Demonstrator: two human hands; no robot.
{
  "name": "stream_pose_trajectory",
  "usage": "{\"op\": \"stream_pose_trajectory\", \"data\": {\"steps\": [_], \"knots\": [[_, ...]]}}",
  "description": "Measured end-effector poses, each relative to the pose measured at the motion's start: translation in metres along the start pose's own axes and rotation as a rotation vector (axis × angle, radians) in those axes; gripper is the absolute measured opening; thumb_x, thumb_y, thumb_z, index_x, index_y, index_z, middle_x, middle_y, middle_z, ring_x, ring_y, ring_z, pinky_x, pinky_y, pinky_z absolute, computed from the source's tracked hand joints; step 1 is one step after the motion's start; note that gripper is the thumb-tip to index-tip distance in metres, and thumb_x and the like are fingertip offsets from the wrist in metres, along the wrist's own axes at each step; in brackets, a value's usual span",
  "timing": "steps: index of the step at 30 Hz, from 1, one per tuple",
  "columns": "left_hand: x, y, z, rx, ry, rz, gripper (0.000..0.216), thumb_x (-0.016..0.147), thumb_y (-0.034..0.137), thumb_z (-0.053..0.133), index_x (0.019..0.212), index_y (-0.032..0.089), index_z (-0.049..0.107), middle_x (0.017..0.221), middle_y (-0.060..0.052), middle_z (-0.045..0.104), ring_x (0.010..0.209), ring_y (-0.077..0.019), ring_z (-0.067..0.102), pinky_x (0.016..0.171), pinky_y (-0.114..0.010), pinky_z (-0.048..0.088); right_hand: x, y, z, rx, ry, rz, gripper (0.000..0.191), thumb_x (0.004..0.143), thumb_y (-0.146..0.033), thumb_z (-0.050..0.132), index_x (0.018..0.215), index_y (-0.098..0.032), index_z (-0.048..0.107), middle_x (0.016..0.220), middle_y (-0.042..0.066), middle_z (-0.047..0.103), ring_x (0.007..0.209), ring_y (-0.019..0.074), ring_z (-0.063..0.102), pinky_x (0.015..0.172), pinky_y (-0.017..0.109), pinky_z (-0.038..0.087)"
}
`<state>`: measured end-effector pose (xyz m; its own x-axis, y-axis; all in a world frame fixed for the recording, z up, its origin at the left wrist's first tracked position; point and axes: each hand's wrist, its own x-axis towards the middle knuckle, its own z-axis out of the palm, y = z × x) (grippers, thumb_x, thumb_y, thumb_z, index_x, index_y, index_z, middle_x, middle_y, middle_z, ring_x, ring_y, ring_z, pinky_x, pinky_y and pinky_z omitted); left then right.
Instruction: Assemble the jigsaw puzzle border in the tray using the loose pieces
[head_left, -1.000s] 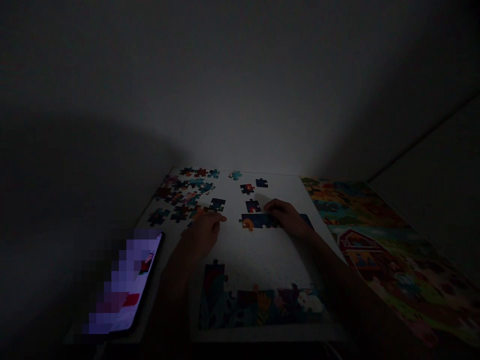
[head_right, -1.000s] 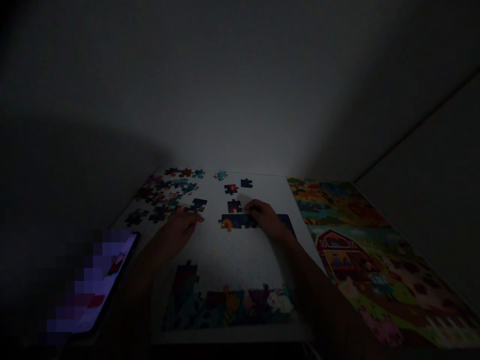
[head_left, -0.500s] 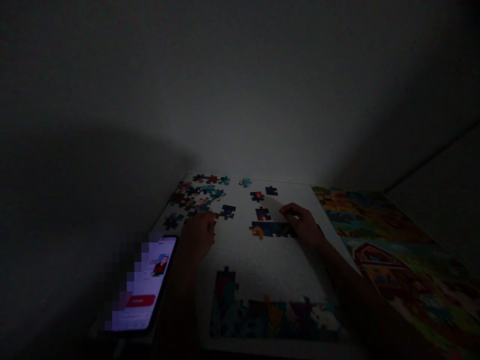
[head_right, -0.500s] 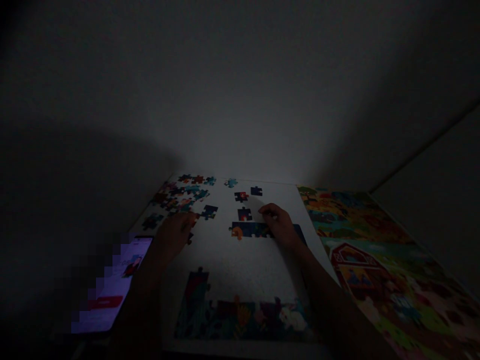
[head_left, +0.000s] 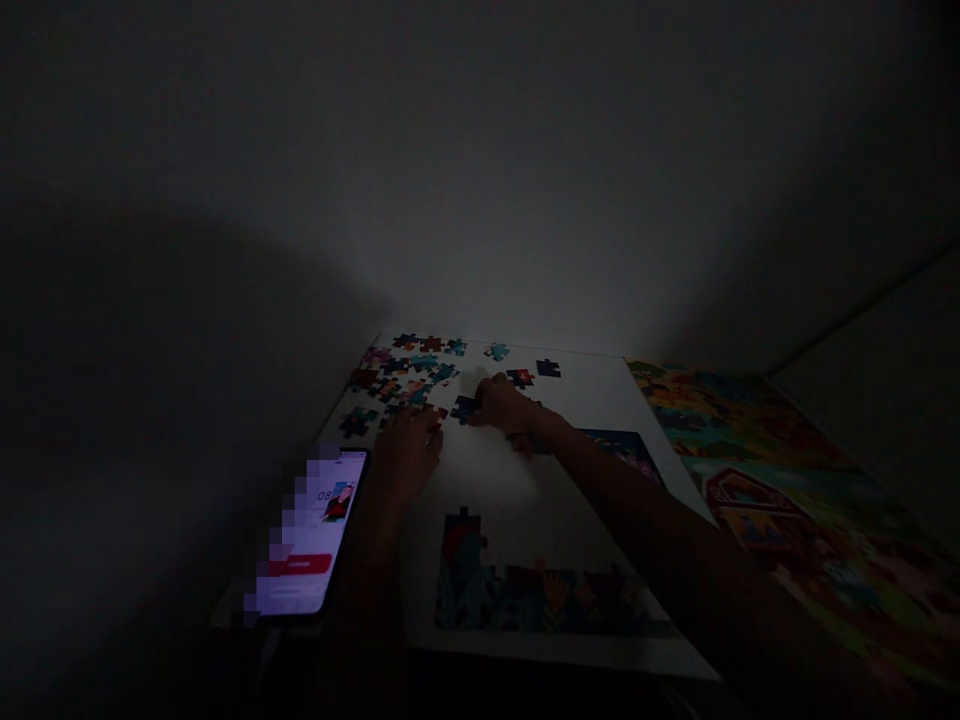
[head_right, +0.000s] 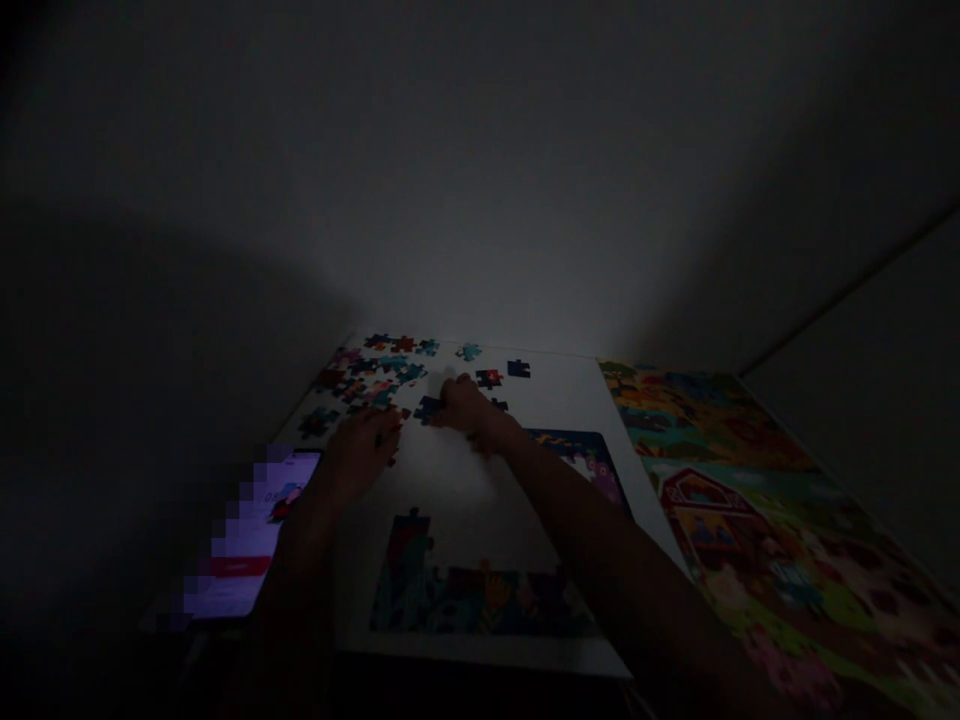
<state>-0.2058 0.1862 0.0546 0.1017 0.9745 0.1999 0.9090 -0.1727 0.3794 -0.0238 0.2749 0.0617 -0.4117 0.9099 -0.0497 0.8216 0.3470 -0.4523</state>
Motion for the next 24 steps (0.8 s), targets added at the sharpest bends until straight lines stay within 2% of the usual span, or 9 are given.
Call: {"op": "stream_pose_trajectory", "data": {"steps": [2,5,7,9,13,17,20,24], "knots": [[0.004,0.006,0.000,-0.031,0.004,0.044,0.030,0.091,0.023,0.053,0.119,0.020,0.063,0.128,-0.012,0.060,0.123,-0.0283,0.052,0.104,-0.046,0.041,-0.003,0.006,-0.009,0.142,-0.034,0.018,0.032,0.067,-0.023,0.081,0.089,-0.017,0.058,0.093,0.009,0.062,0.090,0.0220,0.059,0.075,0.032,0.049],[0.007,0.019,0.003,-0.110,-0.003,0.166,0.043,0.089,0.029,0.060,0.131,0.023,0.055,0.145,-0.010,0.047,0.135,-0.0287,0.040,0.111,-0.047,0.033,-0.018,0.017,-0.024,0.483,-0.112,-0.070,0.019,0.075,-0.018,0.069,0.089,-0.018,0.055,0.081,0.001,0.061,0.075,0.0154,0.059,0.068,0.028,0.048],[0.007,0.028,0.007,-0.175,-0.057,0.251,0.049,0.088,0.030,0.063,0.135,0.024,0.051,0.145,-0.009,0.048,0.133,-0.0277,0.043,0.111,-0.047,0.032,-0.031,0.025,-0.029,0.651,-0.189,-0.135,0.015,0.079,-0.023,0.065,0.091,-0.019,0.057,0.080,0.001,0.062,0.073,0.0143,0.059,0.067,0.027,0.048],[0.006,0.035,0.011,-0.226,-0.135,0.312,0.049,0.088,0.029,0.064,0.134,0.024,0.050,0.139,-0.007,0.054,0.128,-0.0254,0.049,0.109,-0.044,0.034,-0.044,0.032,-0.027,0.706,-0.202,-0.137,0.016,0.079,-0.028,0.065,0.091,-0.019,0.059,0.082,0.002,0.064,0.073,0.0146,0.060,0.067,0.028,0.048],[0.007,0.041,0.019,-0.214,-0.239,0.351,0.042,0.086,0.027,0.065,0.127,0.024,0.057,0.128,-0.005,0.062,0.119,-0.0248,0.055,0.102,-0.040,0.040,-0.068,0.045,-0.018,0.556,-0.002,-0.105,0.010,0.082,-0.026,0.061,0.088,-0.018,0.063,0.082,0.003,0.066,0.073,0.0159,0.061,0.069,0.030,0.049],[0.012,0.039,0.023,-0.097,-0.261,0.327,0.034,0.088,0.024,0.060,0.122,0.026,0.063,0.125,-0.005,0.062,0.117,-0.0256,0.055,0.102,-0.044,0.039,-0.094,0.058,-0.017,0.341,0.227,-0.112,0.012,0.086,-0.023,0.056,0.092,-0.021,0.066,0.096,0.006,0.068,0.088,0.0198,0.064,0.078,0.033,0.049],[0.015,0.039,0.025,-0.097,-0.270,0.342,0.031,0.090,0.020,0.056,0.118,0.026,0.065,0.123,-0.004,0.063,0.115,-0.0225,0.056,0.103,-0.041,0.039,-0.107,0.066,-0.011,0.236,0.300,-0.114,0.014,0.087,-0.025,0.059,0.098,-0.022,0.067,0.101,0.008,0.068,0.096,0.0230,0.063,0.084,0.037,0.048],[0.015,0.048,0.029,-0.083,-0.214,0.356,0.032,0.092,0.032,0.059,0.123,0.027,0.062,0.131,-0.004,0.059,0.122,-0.0235,0.052,0.106,-0.041,0.037,-0.111,0.071,0.005,0.109,0.326,-0.205,0.020,0.087,-0.029,0.063,0.105,-0.021,0.066,0.110,0.010,0.067,0.104,0.0257,0.060,0.091,0.043,0.044]]}}
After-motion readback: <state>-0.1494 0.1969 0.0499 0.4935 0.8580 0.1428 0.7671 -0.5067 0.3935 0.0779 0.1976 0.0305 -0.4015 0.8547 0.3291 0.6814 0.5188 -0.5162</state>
